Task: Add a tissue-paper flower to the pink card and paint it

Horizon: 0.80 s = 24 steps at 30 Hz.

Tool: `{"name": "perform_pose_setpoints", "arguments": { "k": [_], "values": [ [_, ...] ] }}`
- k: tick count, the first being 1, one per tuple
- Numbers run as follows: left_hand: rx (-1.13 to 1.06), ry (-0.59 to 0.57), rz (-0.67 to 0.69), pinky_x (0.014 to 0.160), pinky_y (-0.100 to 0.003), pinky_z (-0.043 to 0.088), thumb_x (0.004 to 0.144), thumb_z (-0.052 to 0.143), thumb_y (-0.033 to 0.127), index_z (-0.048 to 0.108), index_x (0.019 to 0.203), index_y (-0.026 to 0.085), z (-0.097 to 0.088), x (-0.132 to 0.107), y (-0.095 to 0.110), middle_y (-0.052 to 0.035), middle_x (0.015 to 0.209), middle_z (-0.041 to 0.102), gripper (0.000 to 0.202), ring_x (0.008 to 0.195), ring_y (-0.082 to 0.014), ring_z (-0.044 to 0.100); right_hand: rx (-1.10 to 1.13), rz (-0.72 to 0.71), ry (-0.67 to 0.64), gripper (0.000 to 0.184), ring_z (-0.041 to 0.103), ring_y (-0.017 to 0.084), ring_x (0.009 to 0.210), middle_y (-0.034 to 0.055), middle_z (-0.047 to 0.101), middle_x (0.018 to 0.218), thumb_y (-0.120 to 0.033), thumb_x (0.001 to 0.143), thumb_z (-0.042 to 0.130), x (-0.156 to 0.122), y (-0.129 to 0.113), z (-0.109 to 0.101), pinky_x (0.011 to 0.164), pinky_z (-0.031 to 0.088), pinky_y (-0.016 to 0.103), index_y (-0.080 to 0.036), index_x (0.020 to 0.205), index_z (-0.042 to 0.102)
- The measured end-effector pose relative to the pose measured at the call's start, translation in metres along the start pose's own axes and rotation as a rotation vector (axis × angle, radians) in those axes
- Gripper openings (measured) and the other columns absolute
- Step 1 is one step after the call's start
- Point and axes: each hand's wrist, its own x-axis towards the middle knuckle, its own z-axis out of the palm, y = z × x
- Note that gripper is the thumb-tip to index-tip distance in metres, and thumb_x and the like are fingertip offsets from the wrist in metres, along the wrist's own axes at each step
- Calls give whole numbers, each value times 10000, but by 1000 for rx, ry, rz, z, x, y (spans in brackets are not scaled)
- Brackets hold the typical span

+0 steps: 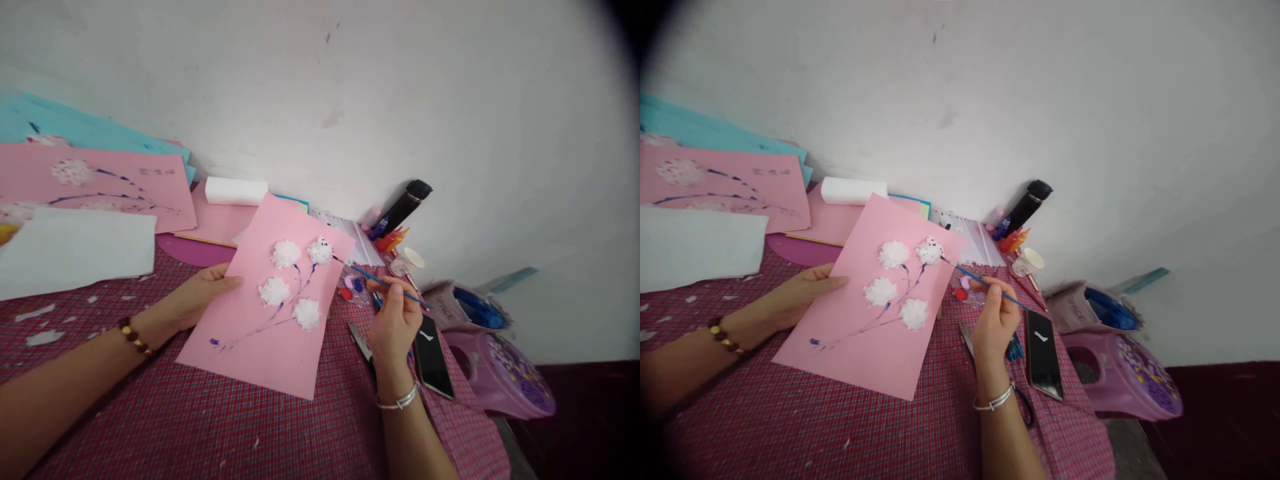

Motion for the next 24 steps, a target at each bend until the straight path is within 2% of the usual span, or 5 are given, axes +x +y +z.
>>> {"name": "perform_pose_setpoints", "arguments": {
  "k": [7, 11, 15, 21, 24],
  "values": [
    [18, 10, -8, 676, -312, 586, 775, 779, 250, 707, 1076, 156, 1, -1, 0, -73, 901, 782, 323, 708, -200, 725, -22, 65, -146, 243, 708, 203, 732, 43, 745, 782, -404, 932, 562, -5, 5, 9, 740, 534, 365, -190, 914, 677],
    [26, 10, -10, 671, -315, 586, 782, 772, 257, 704, 1045, 143, 3, -1, 1, -73, 876, 780, 294, 701, -204, 724, 63, 187, -83, 257, 704, 213, 711, 50, 733, 775, -430, 912, 567, 4, 15, 6, 751, 547, 404, -183, 916, 642],
    [43, 16, -2, 638, -309, 574, 780, 773, 286, 708, 1004, 139, 4, -1, 1, -82, 884, 778, 276, 684, -211, 720, 100, 187, -9, 255, 681, 219, 695, 41, 694, 745, -467, 890, 572, 15, 20, -3, 780, 555, 453, -215, 873, 609],
    [44, 11, 18, 678, -324, 581, 778, 771, 285, 713, 1051, 155, 4, -2, 0, -77, 928, 780, 308, 723, -216, 726, 110, 214, -123, 230, 677, 202, 685, 38, 702, 763, -430, 897, 583, 3, 15, 8, 719, 551, 400, -206, 892, 634],
    [38, 7, 16, 675, -321, 583, 782, 767, 278, 715, 1047, 148, 4, -1, 0, -74, 921, 780, 300, 717, -215, 725, 113, 207, -131, 208, 682, 195, 712, 40, 703, 814, -388, 890, 597, 1, 13, 10, 730, 543, 385, -190, 895, 659]
  ]
}}
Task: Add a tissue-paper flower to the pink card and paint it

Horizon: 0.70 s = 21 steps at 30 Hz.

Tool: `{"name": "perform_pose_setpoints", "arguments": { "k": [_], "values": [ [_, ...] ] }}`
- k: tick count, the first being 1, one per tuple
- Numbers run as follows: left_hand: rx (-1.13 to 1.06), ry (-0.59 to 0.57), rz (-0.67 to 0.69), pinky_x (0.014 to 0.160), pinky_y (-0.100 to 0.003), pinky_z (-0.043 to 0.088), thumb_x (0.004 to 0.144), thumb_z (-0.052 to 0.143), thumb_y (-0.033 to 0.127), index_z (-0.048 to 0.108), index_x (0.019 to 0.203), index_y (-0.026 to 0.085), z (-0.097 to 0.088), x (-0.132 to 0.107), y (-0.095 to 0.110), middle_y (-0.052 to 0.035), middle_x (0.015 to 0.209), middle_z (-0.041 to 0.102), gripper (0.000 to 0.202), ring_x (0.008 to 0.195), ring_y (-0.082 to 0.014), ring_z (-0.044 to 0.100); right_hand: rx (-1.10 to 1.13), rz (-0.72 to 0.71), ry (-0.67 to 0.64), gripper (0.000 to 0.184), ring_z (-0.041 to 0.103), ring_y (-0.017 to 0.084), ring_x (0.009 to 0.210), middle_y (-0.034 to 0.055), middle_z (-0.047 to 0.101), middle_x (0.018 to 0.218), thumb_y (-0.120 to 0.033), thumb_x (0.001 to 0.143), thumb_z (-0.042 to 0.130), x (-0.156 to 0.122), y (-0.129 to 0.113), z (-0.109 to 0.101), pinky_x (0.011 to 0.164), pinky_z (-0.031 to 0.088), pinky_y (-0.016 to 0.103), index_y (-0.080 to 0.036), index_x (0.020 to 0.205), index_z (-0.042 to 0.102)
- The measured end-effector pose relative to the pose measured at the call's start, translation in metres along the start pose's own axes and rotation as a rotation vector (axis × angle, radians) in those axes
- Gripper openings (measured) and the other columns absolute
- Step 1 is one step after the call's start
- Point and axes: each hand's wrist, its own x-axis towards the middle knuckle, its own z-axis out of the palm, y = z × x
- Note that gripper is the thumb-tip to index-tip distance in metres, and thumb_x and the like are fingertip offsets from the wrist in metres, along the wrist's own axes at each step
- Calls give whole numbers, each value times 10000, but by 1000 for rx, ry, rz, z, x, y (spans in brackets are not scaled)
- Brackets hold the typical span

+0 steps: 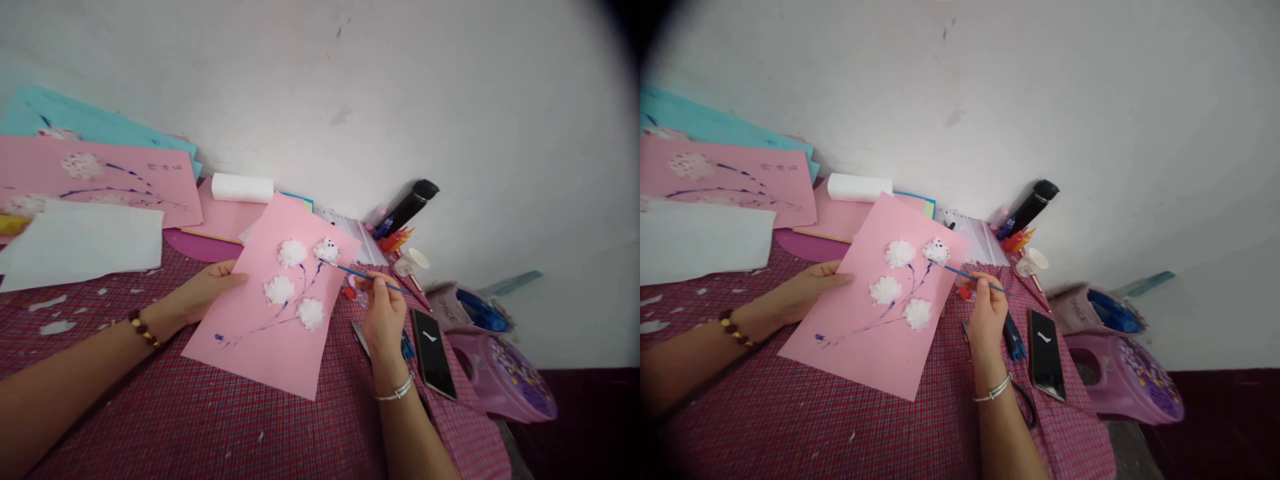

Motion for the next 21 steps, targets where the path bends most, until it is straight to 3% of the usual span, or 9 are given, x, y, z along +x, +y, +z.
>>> {"name": "perform_pose_setpoints", "arguments": {
  "k": [5, 12, 21],
  "values": [
    [-44, -9, -4, 679, -314, 588, 774, 769, 261, 724, 1007, 144, 0, 0, 1, -84, 873, 778, 264, 709, -211, 727, 25, -41, 38, 103, 680, 200, 725, 15, 693, 789, -281, 854, 586, 4, -7, -11, 779, 529, 401, -208, 836, 657],
    [-35, 13, -14, 672, -319, 590, 739, 788, 271, 741, 988, 172, 0, 2, 0, -100, 887, 776, 272, 700, -210, 729, -33, -27, -72, 113, 678, 221, 746, 37, 717, 800, -277, 840, 586, 0, -5, -7, 769, 522, 409, -203, 854, 671],
    [-13, 32, -16, 674, -314, 582, 724, 777, 276, 717, 1060, 154, -1, 3, -1, -100, 894, 774, 363, 696, -199, 719, 5, -60, 10, 111, 675, 188, 750, 10, 719, 766, -243, 830, 588, 3, -11, -14, 827, 506, 390, -185, 842, 681]
  ]
}}
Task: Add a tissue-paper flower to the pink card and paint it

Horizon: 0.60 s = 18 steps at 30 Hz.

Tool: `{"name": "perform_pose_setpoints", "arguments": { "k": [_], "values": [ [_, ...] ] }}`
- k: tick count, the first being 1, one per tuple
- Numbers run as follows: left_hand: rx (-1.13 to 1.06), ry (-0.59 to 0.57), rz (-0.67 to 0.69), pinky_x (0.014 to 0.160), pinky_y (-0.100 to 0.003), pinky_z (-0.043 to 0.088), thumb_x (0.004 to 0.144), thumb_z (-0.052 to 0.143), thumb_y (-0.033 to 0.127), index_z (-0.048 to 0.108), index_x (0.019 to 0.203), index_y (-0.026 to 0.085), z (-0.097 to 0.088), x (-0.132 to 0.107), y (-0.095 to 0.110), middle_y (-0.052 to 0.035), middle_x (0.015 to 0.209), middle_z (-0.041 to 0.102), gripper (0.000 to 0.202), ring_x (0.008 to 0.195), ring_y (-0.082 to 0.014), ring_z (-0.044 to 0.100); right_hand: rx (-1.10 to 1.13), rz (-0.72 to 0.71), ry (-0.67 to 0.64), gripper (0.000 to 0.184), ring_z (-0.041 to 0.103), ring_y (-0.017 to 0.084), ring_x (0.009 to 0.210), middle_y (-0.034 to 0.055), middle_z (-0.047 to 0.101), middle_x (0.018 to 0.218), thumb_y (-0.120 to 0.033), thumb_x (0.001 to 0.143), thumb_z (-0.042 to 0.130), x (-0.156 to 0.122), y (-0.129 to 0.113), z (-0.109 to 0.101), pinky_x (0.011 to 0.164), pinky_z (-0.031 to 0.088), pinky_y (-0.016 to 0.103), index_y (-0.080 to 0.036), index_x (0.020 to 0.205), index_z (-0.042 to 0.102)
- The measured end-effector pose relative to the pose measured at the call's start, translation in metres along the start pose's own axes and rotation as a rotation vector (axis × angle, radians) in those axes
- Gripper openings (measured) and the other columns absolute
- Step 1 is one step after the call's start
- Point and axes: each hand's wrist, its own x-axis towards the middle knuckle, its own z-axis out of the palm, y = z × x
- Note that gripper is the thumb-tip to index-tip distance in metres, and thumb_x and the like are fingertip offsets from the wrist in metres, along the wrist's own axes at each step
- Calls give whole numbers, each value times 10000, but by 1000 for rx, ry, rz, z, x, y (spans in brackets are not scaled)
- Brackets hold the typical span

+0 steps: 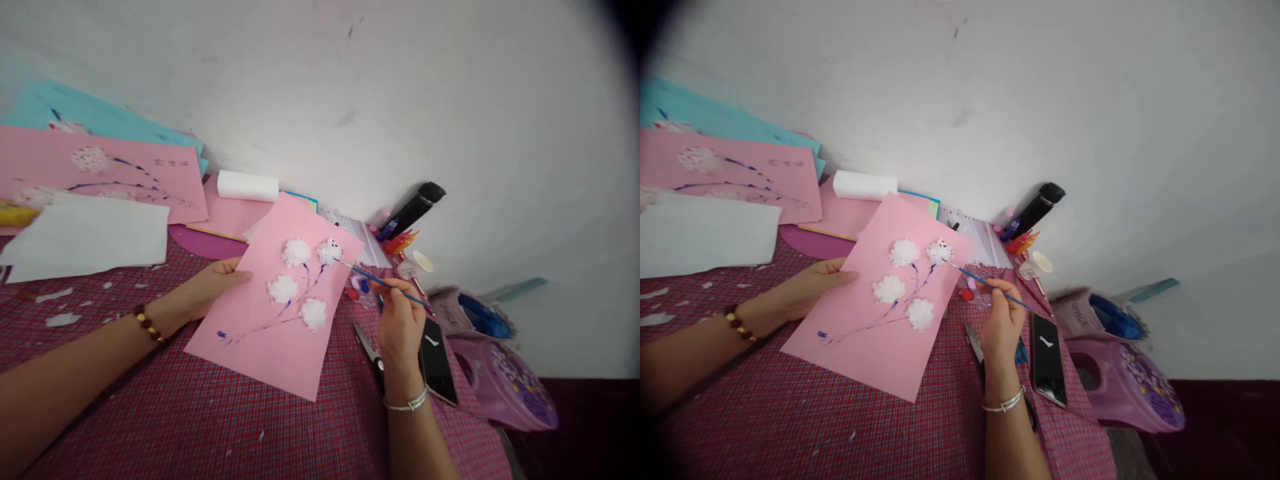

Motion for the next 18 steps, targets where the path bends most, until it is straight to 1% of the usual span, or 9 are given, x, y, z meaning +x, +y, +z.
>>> {"name": "perform_pose_setpoints", "arguments": {
  "k": [3, 5, 7, 9, 11, 13, 15, 18],
  "values": [
    [4, -8, -1, 666, -310, 577, 729, 778, 272, 722, 1018, 161, 0, 0, 0, -89, 879, 771, 314, 690, -196, 715, -47, 17, -52, 150, 682, 185, 723, 26, 736, 782, -302, 870, 592, -5, 3, 9, 776, 516, 364, -186, 874, 688],
    [5, -7, -1, 659, -307, 574, 735, 777, 269, 726, 971, 165, 0, -1, 0, -81, 864, 770, 263, 679, -192, 710, -79, 19, -64, 177, 690, 188, 727, 37, 749, 804, -337, 895, 585, -7, 6, 13, 739, 522, 349, -190, 905, 682],
    [9, -5, 0, 664, -310, 573, 740, 775, 269, 727, 938, 168, 1, -1, 1, -72, 843, 767, 227, 672, -189, 706, -74, 16, -22, 182, 695, 186, 732, 37, 751, 806, -348, 901, 587, -6, 7, 14, 720, 524, 338, -189, 915, 675],
    [15, -2, 0, 673, -316, 572, 745, 771, 269, 727, 932, 171, 1, -1, 1, -67, 830, 764, 216, 668, -187, 704, -26, 13, 53, 162, 691, 172, 710, 22, 746, 785, -332, 895, 599, -2, 7, 10, 724, 521, 330, -188, 905, 672],
    [18, -3, -4, 690, -329, 573, 747, 767, 274, 727, 960, 173, 1, -1, 1, -73, 850, 766, 238, 682, -192, 707, 32, 4, 114, 130, 682, 153, 682, 1, 737, 755, -298, 884, 607, 1, 5, 6, 741, 516, 324, -187, 880, 675],
    [15, -6, -6, 706, -343, 575, 744, 766, 278, 725, 1005, 173, 0, -1, 1, -88, 885, 768, 284, 709, -204, 714, 73, -5, 134, 110, 679, 146, 678, -10, 728, 743, -270, 878, 602, 3, 3, 3, 758, 514, 326, -189, 863, 676],
    [9, -13, -5, 710, -347, 575, 738, 769, 280, 722, 1027, 168, 0, 0, 0, -98, 897, 768, 314, 726, -212, 719, 75, -9, 105, 115, 678, 150, 686, -7, 723, 748, -271, 880, 595, 1, 2, 5, 758, 515, 333, -191, 863, 677],
    [5, -17, 2, 690, -328, 573, 733, 774, 279, 724, 991, 165, 0, 0, 0, -92, 872, 767, 286, 703, -203, 716, 55, 7, 35, 147, 676, 165, 698, 16, 725, 775, -310, 879, 604, -3, 4, 12, 737, 517, 340, -187, 879, 684]
  ]
}}
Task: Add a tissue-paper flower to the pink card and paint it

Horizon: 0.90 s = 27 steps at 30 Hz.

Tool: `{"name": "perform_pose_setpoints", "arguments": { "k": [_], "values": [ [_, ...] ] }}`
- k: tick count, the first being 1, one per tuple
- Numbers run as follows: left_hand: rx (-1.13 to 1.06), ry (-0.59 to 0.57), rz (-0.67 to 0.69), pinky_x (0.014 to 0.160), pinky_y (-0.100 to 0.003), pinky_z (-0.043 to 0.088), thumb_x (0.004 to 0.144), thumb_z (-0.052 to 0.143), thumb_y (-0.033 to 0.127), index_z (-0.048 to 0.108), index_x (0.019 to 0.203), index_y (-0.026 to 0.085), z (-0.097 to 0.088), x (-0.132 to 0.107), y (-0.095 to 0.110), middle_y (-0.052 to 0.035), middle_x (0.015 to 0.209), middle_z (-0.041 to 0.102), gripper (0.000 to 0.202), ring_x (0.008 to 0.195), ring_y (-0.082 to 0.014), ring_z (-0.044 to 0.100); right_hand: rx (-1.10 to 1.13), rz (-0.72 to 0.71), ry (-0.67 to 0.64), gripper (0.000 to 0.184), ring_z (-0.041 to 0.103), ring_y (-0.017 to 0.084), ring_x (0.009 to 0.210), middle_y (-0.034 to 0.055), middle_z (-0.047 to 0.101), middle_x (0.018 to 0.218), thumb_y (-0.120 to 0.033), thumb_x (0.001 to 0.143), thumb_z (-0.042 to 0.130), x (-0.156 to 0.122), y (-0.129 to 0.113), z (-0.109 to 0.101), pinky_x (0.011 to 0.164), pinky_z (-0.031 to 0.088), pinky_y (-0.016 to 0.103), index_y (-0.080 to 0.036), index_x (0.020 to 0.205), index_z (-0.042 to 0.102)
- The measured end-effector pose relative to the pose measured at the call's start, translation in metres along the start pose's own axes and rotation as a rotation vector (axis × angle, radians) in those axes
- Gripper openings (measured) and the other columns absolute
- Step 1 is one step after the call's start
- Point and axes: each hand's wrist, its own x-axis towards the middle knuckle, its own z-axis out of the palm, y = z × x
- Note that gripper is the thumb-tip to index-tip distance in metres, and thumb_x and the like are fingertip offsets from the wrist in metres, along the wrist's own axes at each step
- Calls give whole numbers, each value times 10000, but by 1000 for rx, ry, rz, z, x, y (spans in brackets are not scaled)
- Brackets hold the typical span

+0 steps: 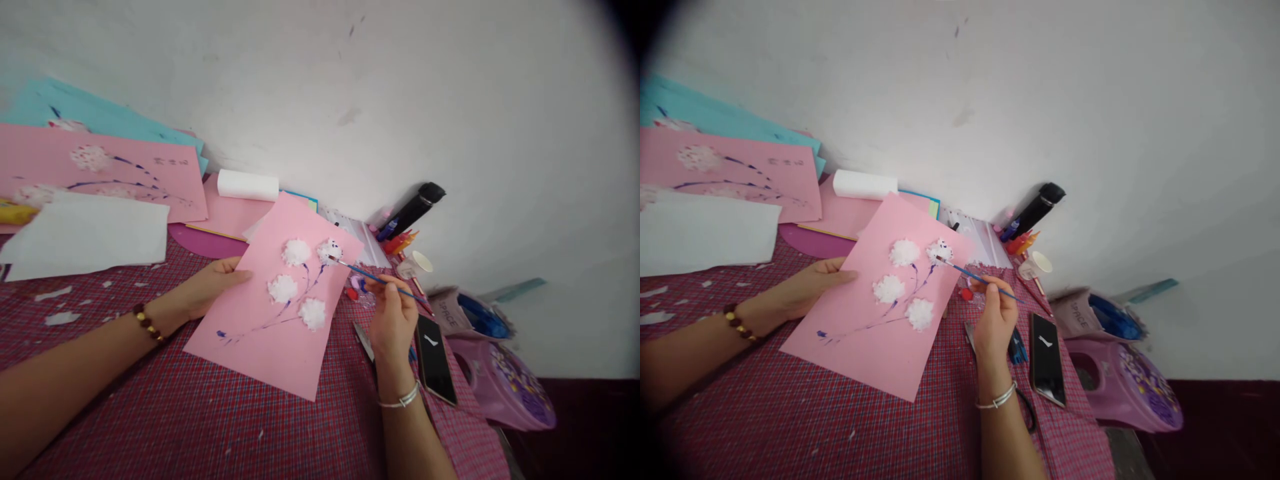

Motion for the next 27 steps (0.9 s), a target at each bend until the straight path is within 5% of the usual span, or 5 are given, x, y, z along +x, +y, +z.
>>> {"name": "perform_pose_setpoints", "arguments": {
  "k": [9, 15, 23, 27],
  "values": [
    [-20, -24, 18, 665, -304, 566, 758, 774, 267, 691, 1065, 125, 0, 0, -1, -78, 854, 773, 348, 689, -195, 714, 61, 53, 83, 119, 670, 165, 708, 9, 711, 768, -306, 860, 615, 9, 5, -8, 745, 527, 346, -198, 869, 664],
    [-10, -38, 31, 653, -300, 567, 716, 818, 288, 694, 1027, 119, -2, 1, -4, -81, 856, 773, 375, 685, -197, 715, 9, 67, -13, 173, 673, 164, 702, 38, 743, 830, -333, 869, 620, 0, 3, 6, 726, 521, 337, -181, 917, 687],
    [-5, -40, 34, 646, -295, 571, 677, 843, 310, 700, 1005, 126, -2, 4, -4, -86, 872, 777, 403, 679, -196, 716, 34, 43, 81, 136, 680, 151, 695, 3, 726, 754, -306, 842, 643, 5, -1, -6, 737, 525, 317, -183, 877, 688],
    [17, -28, 30, 638, -283, 559, 722, 807, 305, 694, 997, 122, 0, 0, -2, -86, 863, 777, 349, 680, -195, 712, 25, 50, 10, 151, 669, 154, 693, 20, 736, 791, -322, 847, 644, -1, 0, 2, 720, 525, 319, -188, 893, 697]
  ]
}}
